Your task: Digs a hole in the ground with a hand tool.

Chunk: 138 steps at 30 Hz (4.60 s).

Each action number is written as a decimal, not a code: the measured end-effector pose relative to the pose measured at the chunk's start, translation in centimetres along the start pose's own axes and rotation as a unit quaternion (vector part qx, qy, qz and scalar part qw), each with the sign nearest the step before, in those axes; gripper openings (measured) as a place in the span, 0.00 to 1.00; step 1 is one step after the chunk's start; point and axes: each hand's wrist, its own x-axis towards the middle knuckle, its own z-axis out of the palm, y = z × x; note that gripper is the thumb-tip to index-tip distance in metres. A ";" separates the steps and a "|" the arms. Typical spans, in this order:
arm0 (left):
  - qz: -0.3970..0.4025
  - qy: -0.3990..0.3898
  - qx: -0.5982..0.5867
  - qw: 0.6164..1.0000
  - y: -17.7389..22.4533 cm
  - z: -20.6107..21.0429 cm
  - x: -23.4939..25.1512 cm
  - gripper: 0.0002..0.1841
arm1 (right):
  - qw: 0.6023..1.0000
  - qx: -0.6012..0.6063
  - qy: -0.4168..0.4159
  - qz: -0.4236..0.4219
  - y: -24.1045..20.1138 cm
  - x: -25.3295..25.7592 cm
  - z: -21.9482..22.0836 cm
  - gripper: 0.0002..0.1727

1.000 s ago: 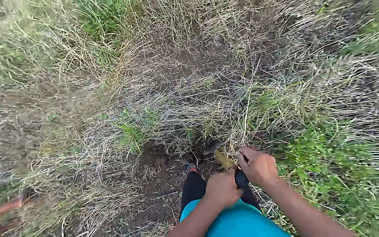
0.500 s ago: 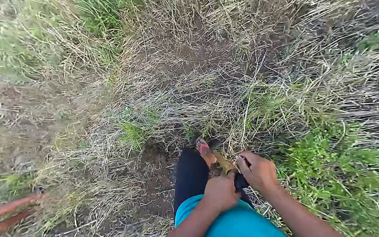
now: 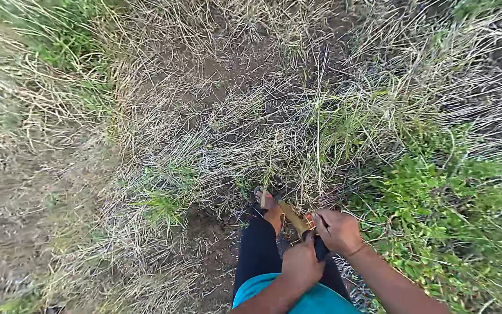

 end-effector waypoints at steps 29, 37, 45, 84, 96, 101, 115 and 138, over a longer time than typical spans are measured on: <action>0.117 0.000 -0.119 0.986 -5.3 15.3 -2.2 0.61 | 0.704 0.488 0.165 0.489 -1.5 -17.6 3.9 0.37; 0.147 -0.012 -0.099 0.984 -5.8 11.7 -0.8 0.64 | 0.622 0.528 0.239 0.527 -4.5 -13.0 4.7 0.33; 0.142 -0.033 -0.107 0.984 -3.6 4.7 2.5 0.60 | 0.653 0.472 0.210 0.553 -4.1 -4.2 3.9 0.26; -0.180 0.065 0.283 0.940 -30.2 -9.1 0.2 0.22 | 0.733 0.295 0.262 0.554 -1.9 -15.7 7.6 0.33; -0.340 0.053 0.166 0.924 -49.9 -3.9 -21.6 0.24 | 0.763 0.170 0.223 0.583 -2.8 -16.5 7.2 0.35; -0.362 0.039 0.175 0.915 -53.2 -2.6 -18.2 0.20 | 0.765 0.127 0.223 0.590 -2.9 -16.6 7.5 0.33; -0.341 0.026 0.200 0.918 -53.1 -6.1 -14.6 0.19 | 0.727 0.148 0.184 0.645 -7.1 -13.3 6.4 0.37; -0.106 0.007 0.049 0.993 -26.0 6.8 6.9 0.35 | 0.707 0.088 0.109 0.693 22.1 -27.7 7.0 0.29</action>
